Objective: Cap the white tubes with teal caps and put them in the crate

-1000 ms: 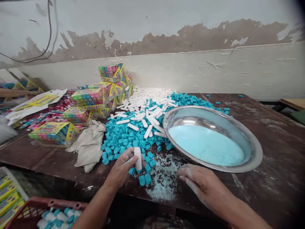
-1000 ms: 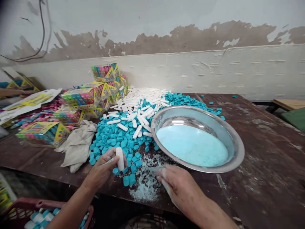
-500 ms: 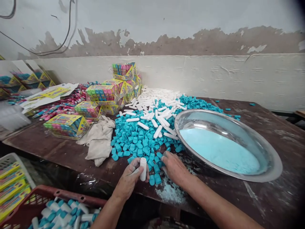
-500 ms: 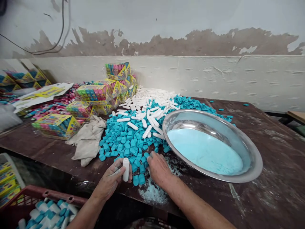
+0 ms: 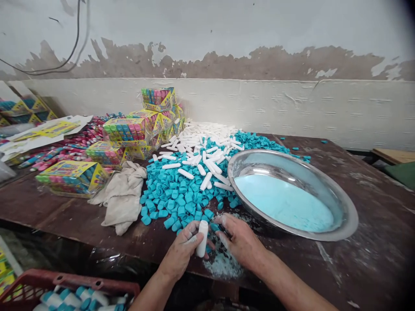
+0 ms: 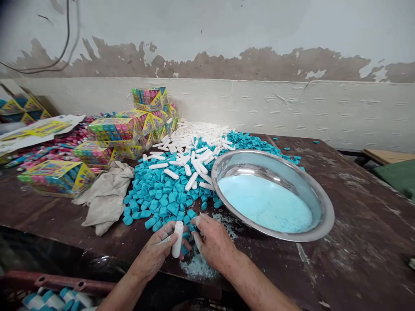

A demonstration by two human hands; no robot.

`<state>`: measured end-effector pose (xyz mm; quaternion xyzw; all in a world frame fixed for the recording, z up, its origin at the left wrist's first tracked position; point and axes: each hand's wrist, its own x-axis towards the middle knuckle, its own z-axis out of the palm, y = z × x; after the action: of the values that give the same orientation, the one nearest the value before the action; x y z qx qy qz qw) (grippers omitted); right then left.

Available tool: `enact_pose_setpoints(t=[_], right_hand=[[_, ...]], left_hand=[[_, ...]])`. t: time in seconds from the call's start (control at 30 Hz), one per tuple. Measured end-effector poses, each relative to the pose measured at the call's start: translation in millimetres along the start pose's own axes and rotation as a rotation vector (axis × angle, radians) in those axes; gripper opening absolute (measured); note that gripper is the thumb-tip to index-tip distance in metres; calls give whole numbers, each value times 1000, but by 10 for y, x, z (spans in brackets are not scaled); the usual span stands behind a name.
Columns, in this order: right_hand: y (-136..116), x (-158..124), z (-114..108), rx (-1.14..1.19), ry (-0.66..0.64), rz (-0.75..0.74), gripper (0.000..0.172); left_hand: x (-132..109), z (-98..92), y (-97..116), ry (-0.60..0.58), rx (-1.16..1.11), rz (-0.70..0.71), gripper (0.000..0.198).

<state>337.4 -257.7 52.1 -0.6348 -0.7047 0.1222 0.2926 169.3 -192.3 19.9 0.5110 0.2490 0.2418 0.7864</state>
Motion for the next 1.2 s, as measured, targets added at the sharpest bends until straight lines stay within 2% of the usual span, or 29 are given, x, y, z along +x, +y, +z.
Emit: enact_pose_setpoints(t=[0.17, 0.27, 0.37, 0.53, 0.6, 0.73, 0.9, 1.0, 1.2], right_hand=[[35, -82, -33, 80, 51, 3, 17], [80, -114, -113, 253, 65, 100, 12], [98, -126, -219, 446, -6, 194, 15], [-5, -113, -315, 528, -118, 191, 13], [-36, -121, -305, 563, -177, 209, 9], [5, -165, -233, 715, -328, 346, 8], [85, -177, -177, 859, -369, 408, 13], [74, -150, -145, 915, -345, 435, 15], [-12, -110, -36, 870, -214, 497, 9]], left_hand=[[-6, 46, 25, -48, 26, -1, 36], [-8, 54, 81, -77, 112, 28, 35], [-5, 51, 108, -130, 214, 53, 33], [-35, 51, 113, -219, 310, -11, 32], [-52, 67, 146, -234, 486, -15, 28], [-39, 143, 192, -208, 1050, 69, 23], [48, 241, 75, -167, 1563, 28, 24], [91, 267, 4, -172, 1668, 26, 20], [115, 311, -24, -99, 1644, -1, 24]])
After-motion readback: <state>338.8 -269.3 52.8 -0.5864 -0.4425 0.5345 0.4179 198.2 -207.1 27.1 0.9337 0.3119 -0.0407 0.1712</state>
